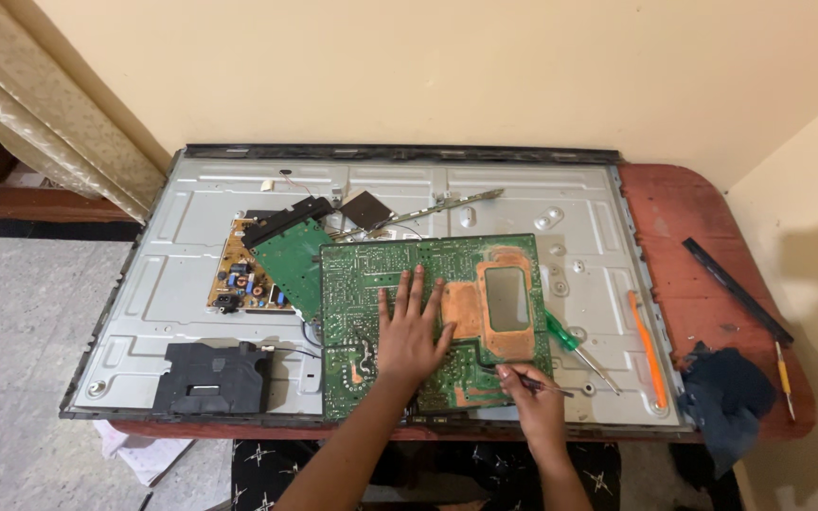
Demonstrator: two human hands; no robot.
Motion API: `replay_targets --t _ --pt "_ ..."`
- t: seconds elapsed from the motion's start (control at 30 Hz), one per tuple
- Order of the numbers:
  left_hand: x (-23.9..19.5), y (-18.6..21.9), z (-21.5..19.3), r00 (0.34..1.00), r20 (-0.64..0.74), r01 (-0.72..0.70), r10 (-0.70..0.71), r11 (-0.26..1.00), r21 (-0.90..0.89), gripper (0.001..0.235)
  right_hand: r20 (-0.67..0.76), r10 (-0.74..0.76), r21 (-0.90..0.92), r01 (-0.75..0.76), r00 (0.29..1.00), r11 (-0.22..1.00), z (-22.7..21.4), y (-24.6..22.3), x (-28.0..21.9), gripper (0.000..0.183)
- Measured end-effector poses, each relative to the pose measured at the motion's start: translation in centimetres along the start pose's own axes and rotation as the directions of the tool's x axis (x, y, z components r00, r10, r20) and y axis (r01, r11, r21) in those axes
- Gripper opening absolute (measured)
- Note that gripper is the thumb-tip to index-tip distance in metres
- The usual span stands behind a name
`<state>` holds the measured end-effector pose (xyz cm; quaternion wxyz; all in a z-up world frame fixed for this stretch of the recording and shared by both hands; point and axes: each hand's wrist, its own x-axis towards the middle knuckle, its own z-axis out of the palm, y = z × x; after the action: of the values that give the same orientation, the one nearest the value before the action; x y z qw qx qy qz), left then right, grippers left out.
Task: The person uses a small brush to clean a green circuit board placed on a white surface. They repeatedly brush the board's surface, occasionally pause to inspect it, and switch between different brushes. The person also uses a screwdriver to scrape a specific area on the board.
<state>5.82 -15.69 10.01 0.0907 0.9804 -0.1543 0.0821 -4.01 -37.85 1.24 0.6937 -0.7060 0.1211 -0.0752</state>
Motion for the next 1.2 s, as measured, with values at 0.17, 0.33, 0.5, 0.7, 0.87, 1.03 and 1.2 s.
replay_targets --t 0.17,0.33,0.5,0.7,0.87,1.03,1.2 --pt "0.1 0.1 0.0 0.999 -0.038 0.008 -0.010 0.999 -0.045 0.069 -0.036 0.038 0.094 -0.035 0.999 0.995 -0.7 -0.7 -0.5 0.042" --pt "0.3 0.2 -0.1 0.999 0.003 0.054 -0.054 0.996 -0.071 0.062 -0.014 -0.002 0.083 0.003 1.000 0.997 -2.1 -2.1 -1.5 0.044" --pt "0.7 0.4 1.1 0.999 -0.002 0.050 -0.050 0.998 -0.045 0.061 -0.028 0.216 -0.629 -0.186 0.976 0.755 -1.8 -5.4 -3.0 0.032" --pt "1.1 0.9 1.7 0.995 0.028 0.093 -0.091 0.992 -0.081 0.061 0.102 -0.148 -0.796 0.170 0.984 0.581 0.4 -9.4 -5.2 0.044" --pt "0.1 1.3 0.0 0.991 0.117 0.076 -0.066 0.994 -0.081 0.070 0.150 0.026 -0.837 0.113 0.988 0.535 1.4 -10.4 -6.2 0.044" --pt "-0.6 1.9 -0.3 0.999 -0.036 0.014 -0.014 1.000 -0.004 0.072 0.151 -0.049 -0.880 0.157 0.987 0.447 2.4 -9.7 -7.0 0.056" --pt "-0.4 2.1 -0.3 1.000 -0.011 -0.013 0.013 0.999 0.030 0.073 0.063 0.023 -0.913 0.048 0.998 0.405 3.6 -9.3 -6.3 0.064"
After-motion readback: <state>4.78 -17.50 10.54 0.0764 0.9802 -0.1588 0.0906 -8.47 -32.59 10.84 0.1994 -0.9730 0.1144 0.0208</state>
